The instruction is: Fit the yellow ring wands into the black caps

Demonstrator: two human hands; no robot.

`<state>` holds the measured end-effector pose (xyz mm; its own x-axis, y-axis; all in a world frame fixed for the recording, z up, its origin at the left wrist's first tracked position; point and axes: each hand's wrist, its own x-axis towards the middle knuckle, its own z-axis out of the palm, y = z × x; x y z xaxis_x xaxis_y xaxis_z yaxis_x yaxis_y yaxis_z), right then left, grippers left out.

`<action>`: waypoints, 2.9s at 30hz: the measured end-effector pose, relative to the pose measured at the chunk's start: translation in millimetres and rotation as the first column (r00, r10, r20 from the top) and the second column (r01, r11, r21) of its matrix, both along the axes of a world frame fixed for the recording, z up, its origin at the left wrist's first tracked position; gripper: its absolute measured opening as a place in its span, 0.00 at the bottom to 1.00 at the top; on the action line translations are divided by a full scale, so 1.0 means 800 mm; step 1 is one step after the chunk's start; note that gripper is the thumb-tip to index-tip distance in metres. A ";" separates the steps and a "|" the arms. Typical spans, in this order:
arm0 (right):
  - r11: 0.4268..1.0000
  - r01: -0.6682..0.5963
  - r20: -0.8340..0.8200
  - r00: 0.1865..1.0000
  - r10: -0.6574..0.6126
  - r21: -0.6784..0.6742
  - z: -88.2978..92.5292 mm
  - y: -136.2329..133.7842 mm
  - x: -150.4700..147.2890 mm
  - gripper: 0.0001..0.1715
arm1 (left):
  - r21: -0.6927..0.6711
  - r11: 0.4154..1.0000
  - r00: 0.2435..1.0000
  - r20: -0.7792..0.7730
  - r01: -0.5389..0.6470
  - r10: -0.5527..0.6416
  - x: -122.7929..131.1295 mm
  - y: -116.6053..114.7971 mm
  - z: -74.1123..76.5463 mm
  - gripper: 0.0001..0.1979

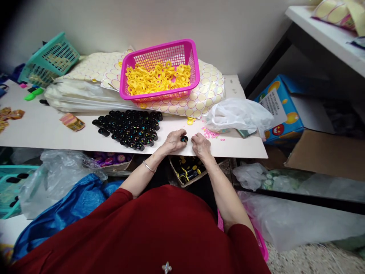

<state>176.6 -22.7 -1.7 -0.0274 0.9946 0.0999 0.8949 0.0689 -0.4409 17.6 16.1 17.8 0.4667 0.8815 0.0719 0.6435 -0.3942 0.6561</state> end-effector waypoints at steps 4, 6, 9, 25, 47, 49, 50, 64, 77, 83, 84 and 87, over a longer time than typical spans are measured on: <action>0.995 0.056 -0.237 0.971 -0.035 0.086 -0.003 0.001 -0.003 0.10 | -0.076 0.997 0.997 0.081 0.013 -0.007 -0.003 0.002 -0.005 0.18; 0.987 0.139 -0.525 0.848 -0.077 0.080 -0.002 -0.001 -0.003 0.06 | -0.065 0.998 0.990 0.140 0.014 -0.004 -0.006 0.001 -0.005 0.20; 0.983 0.171 -0.873 0.468 -0.138 -0.064 0.005 -0.007 -0.005 0.09 | -0.030 0.999 0.946 0.323 -0.012 0.021 -0.008 -0.005 0.000 0.18; 0.963 0.130 -0.693 0.717 0.073 0.235 0.025 -0.041 -0.026 0.05 | -0.439 0.899 0.783 0.562 0.007 0.268 0.006 -0.036 0.020 0.10; 0.970 -0.172 0.085 0.984 0.159 0.172 0.026 0.005 -0.021 0.12 | -0.580 0.815 0.756 0.535 0.003 0.378 0.002 -0.019 -0.014 0.11; 0.965 -0.212 0.130 0.972 0.194 0.151 0.030 0.007 -0.021 0.13 | -0.583 0.812 0.758 0.531 0.002 0.380 0.002 -0.018 -0.013 0.12; 0.961 -0.241 0.158 0.963 0.219 0.139 0.033 0.007 -0.021 0.14 | -0.575 0.818 0.761 0.534 0.006 0.370 0.001 -0.018 -0.014 0.12; 0.961 -0.156 -0.379 0.895 0.235 0.227 0.014 0.037 0.013 0.09 | -0.537 0.844 0.655 0.635 -0.008 0.410 0.006 -0.023 -0.038 0.10; 0.979 -0.192 0.263 0.950 0.167 0.070 -0.005 0.122 -0.003 0.12 | -0.331 0.940 0.709 0.643 -0.084 0.290 0.006 -0.026 -0.051 0.20; 0.980 -0.123 0.128 0.986 0.103 0.157 -0.005 0.118 -0.001 0.10 | -0.348 0.929 0.617 0.706 -0.126 0.348 0.006 -0.029 -0.045 0.15; 0.980 -0.052 0.026 0.999 0.048 0.193 -0.002 0.115 0.001 0.08 | -0.373 0.916 0.587 0.713 -0.145 0.383 0.006 -0.028 -0.042 0.14; 0.965 0.159 -0.448 0.893 -0.050 0.208 0.014 0.101 0.006 0.07 | -0.470 0.859 0.501 0.705 -0.201 0.503 0.003 -0.023 -0.032 0.11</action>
